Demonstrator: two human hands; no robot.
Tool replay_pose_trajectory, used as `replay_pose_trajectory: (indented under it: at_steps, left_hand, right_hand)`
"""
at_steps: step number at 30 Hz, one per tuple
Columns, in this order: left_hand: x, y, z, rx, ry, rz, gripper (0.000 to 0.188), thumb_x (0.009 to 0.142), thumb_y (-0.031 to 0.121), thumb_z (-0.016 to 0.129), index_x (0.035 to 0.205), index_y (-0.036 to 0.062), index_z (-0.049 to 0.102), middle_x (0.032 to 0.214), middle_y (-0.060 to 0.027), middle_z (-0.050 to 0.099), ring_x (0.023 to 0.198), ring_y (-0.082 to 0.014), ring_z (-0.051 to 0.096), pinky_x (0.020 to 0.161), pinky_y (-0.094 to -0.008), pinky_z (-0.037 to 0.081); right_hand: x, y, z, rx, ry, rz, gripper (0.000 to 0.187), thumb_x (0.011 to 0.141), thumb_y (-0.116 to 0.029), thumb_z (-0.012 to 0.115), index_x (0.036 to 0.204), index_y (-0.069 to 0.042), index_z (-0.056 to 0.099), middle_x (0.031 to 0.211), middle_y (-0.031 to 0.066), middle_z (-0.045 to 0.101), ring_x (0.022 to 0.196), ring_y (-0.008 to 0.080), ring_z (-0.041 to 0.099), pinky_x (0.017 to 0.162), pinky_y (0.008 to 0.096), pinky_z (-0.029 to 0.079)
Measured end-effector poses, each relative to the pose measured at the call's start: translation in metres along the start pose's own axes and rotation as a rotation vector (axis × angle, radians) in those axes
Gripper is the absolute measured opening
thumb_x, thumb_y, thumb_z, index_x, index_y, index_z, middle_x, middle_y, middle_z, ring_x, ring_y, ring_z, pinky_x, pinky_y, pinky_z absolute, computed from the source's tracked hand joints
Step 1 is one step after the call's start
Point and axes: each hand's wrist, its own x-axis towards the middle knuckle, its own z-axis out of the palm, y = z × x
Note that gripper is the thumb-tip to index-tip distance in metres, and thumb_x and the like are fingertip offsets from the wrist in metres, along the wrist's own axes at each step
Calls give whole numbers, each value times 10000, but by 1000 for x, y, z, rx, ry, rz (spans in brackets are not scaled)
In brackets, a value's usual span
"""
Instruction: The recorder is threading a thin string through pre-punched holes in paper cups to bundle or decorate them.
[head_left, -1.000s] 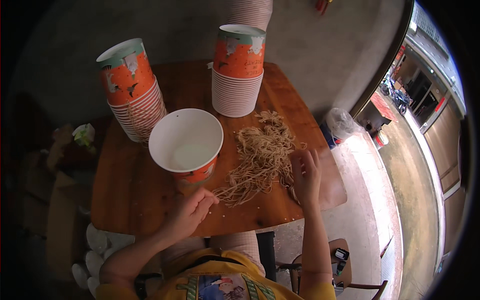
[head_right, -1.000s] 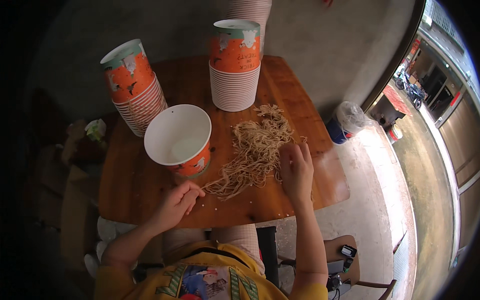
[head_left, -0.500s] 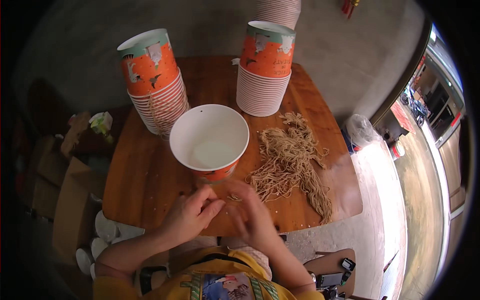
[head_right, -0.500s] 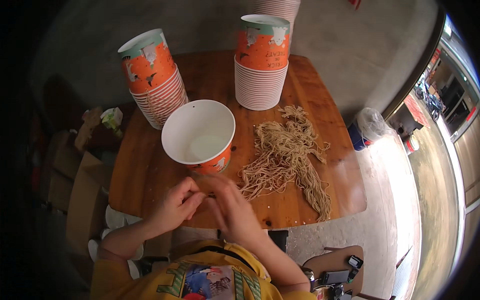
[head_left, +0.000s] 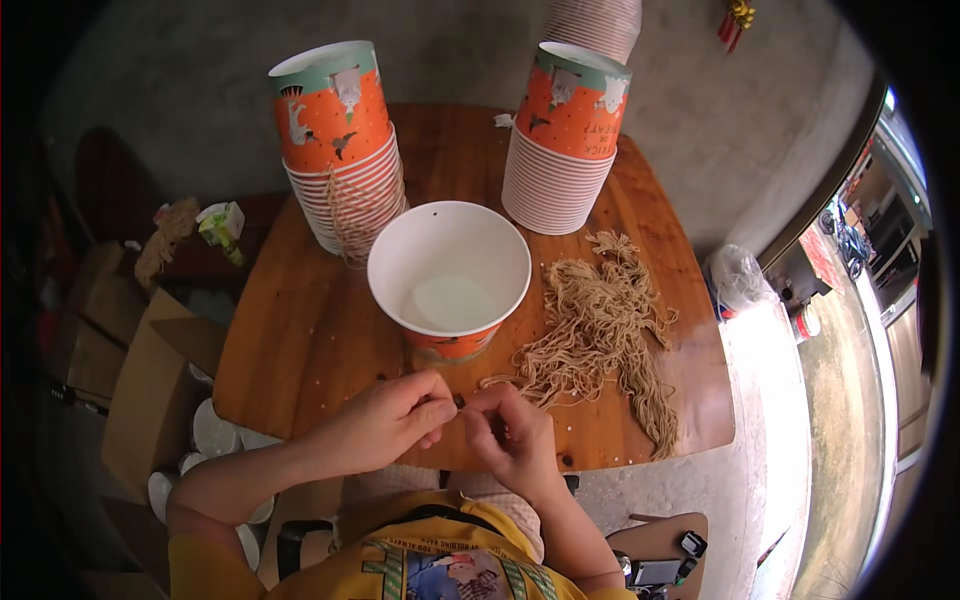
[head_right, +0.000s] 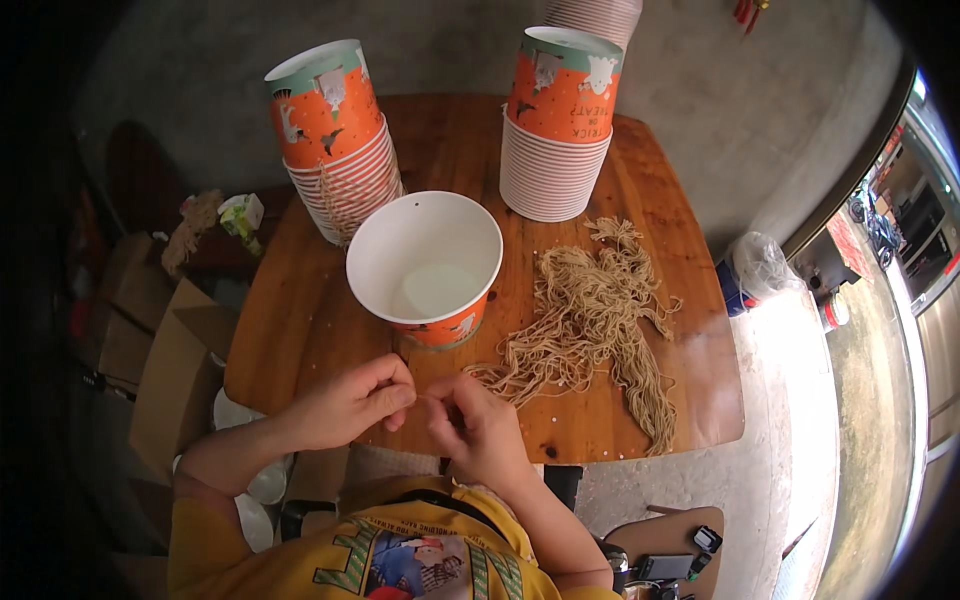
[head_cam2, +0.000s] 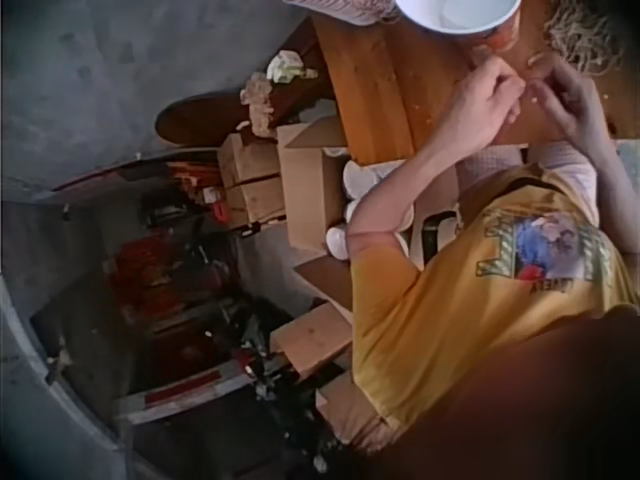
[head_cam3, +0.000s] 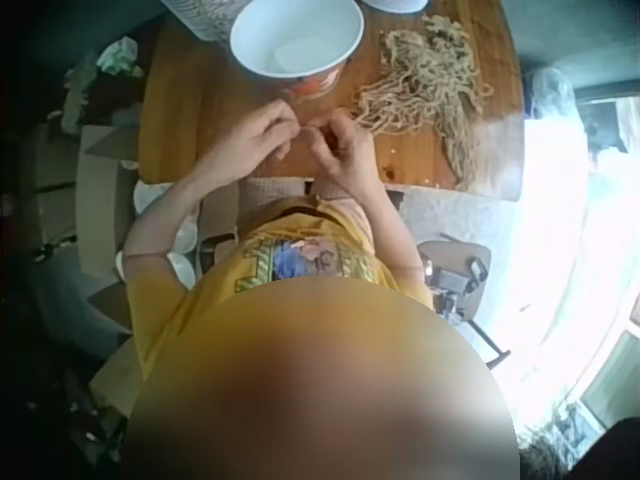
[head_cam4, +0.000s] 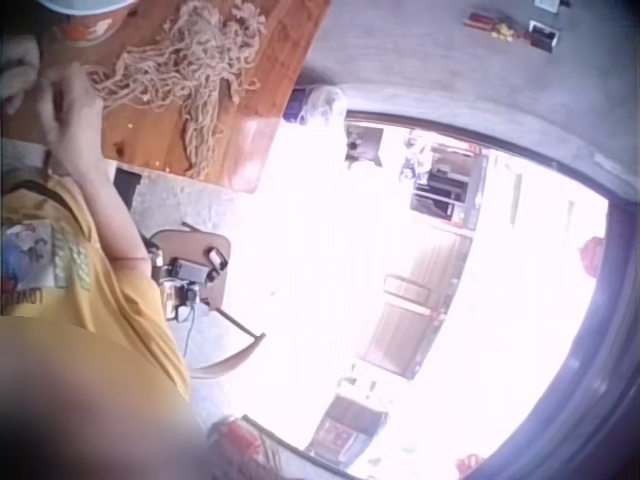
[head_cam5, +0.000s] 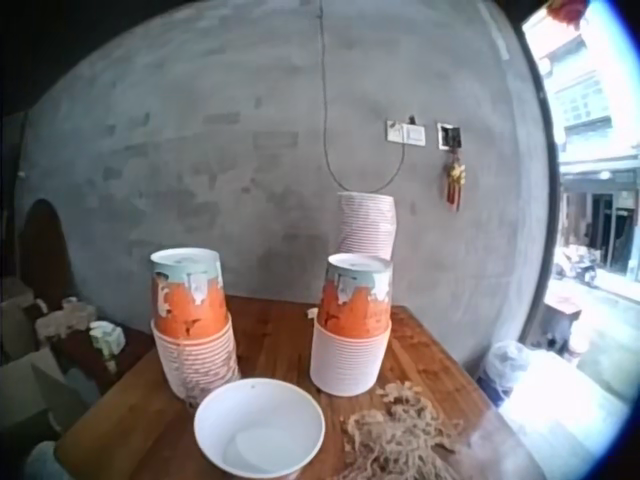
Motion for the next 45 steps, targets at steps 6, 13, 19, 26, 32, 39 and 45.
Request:
replay_pose_trajectory:
  at_steps: [6,13,19,26,32,39,45]
  left_hand:
    - [2,-4,-4,-59,-18,8,163,987,162,535,956,1,537,757,-37,605,704,-100,591,636,-262,481]
    - [7,6,-9,-57,-35,-54,172,974,167,572,928,6,531,768,-32,602,704,-83,579,636,-259,480]
    - [11,19,-7,456,256,440,154,872,85,660,923,31,526,827,-74,558,737,-211,587,658,-321,485]
    - [48,9,-28,899,288,576,292,788,81,683,1044,59,544,991,-104,557,887,-292,586,763,-395,483]
    - [59,18,-16,598,276,427,230,824,32,611,1051,61,601,925,-97,583,797,-291,624,665,-374,523]
    - [61,22,-14,598,256,352,288,825,-3,604,1110,39,602,933,-101,574,814,-239,625,722,-314,527]
    - [59,23,-14,606,248,343,265,834,54,609,1099,62,605,971,-101,600,838,-279,635,703,-364,533]
  right_hand:
    - [-2,6,-2,5,39,-47,140,857,-57,664,981,-38,602,731,68,594,580,134,559,537,260,460]
    - [7,8,-1,-152,54,-239,172,812,-45,696,974,-53,637,725,55,574,569,148,550,534,272,460]
    - [11,18,2,235,159,-30,80,808,5,646,856,-33,596,708,21,520,579,91,493,536,221,406]
    - [31,32,9,108,365,-53,94,803,15,638,837,-36,567,722,34,519,596,105,518,543,237,435]
    - [46,32,10,-81,466,-129,138,769,23,651,863,-50,581,736,76,534,596,187,559,542,286,486]
    - [50,30,10,-152,476,-116,127,785,-22,662,855,-63,563,773,58,554,587,198,597,523,313,507]
    - [51,25,12,-164,481,-118,89,801,-6,652,830,-41,575,742,80,557,609,200,581,535,303,485]
